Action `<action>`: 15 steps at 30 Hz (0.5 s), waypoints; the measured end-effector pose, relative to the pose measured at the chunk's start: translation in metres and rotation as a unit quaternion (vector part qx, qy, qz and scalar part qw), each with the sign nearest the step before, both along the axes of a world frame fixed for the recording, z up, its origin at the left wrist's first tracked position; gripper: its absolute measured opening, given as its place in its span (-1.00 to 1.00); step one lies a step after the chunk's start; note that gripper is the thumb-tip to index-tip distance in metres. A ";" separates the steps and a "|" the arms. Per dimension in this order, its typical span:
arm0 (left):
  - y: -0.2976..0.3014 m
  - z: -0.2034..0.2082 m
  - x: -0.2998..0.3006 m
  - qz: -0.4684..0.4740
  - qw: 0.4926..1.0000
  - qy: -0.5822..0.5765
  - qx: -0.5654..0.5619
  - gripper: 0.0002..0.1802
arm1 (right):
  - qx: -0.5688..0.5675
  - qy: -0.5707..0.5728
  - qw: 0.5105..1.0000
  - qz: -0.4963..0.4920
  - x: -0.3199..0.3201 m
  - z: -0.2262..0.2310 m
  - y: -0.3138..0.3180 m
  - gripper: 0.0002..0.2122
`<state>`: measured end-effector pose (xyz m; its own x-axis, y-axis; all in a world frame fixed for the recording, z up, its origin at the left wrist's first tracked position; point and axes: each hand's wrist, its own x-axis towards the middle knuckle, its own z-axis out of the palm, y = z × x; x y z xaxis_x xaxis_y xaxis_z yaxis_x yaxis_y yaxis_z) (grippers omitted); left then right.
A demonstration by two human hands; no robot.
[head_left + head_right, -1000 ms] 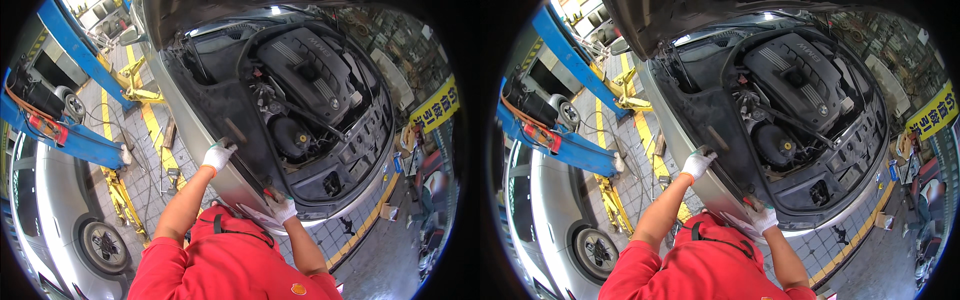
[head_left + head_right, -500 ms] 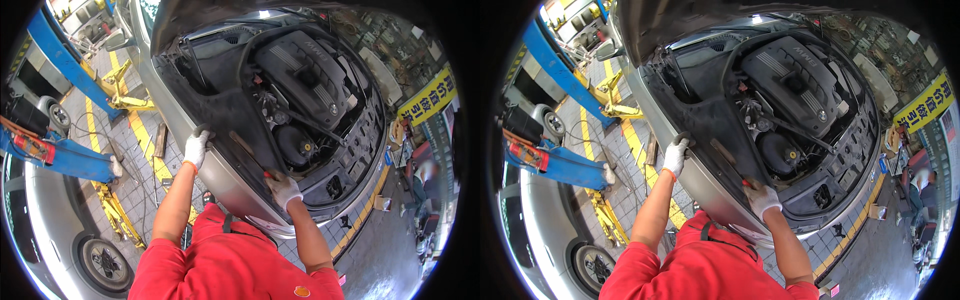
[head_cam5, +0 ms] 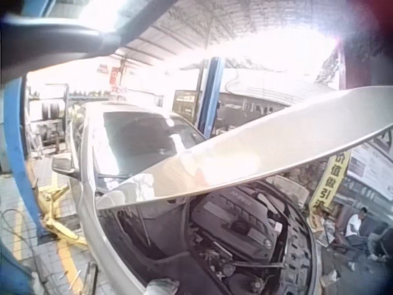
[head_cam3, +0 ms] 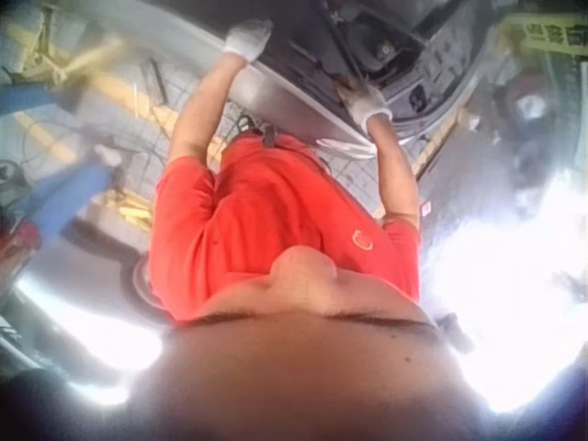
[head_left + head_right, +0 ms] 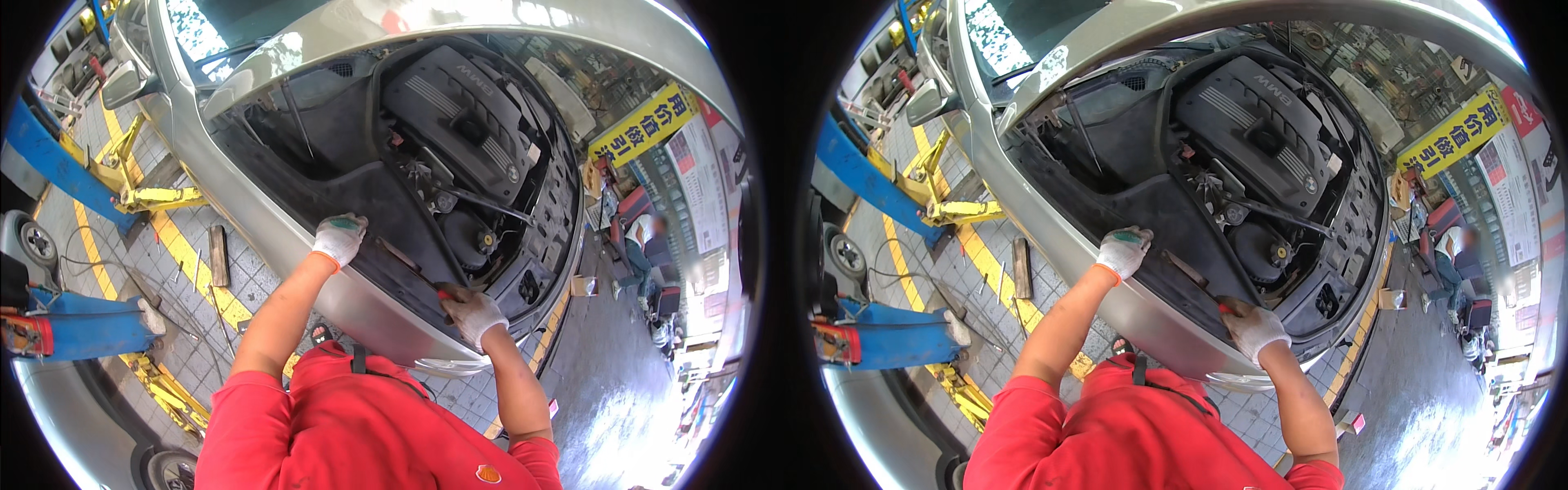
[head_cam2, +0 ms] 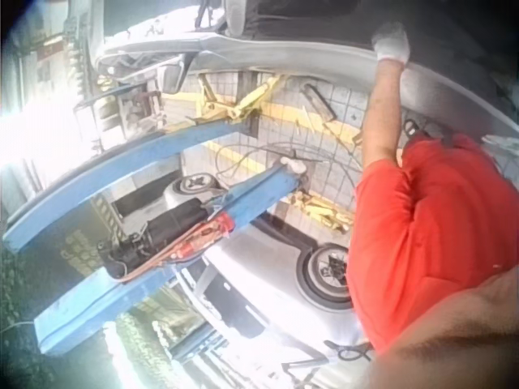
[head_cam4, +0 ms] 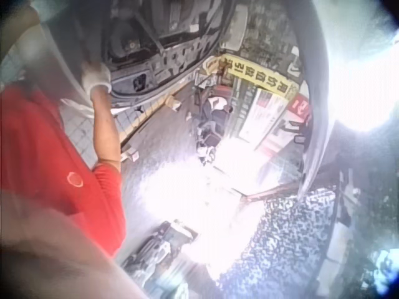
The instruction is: The person removes a plastic cover from the front of a car engine bay using a wrench. They loosen bolts, detach the cover, and set it aside.
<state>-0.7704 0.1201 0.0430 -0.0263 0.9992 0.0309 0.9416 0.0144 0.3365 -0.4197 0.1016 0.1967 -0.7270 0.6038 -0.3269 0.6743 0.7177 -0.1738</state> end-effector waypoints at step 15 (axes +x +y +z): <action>0.000 0.011 -0.001 -0.021 1.000 -0.020 -0.001 -0.74 | 0.007 -0.051 0.999 0.015 -0.038 0.026 0.005 -0.73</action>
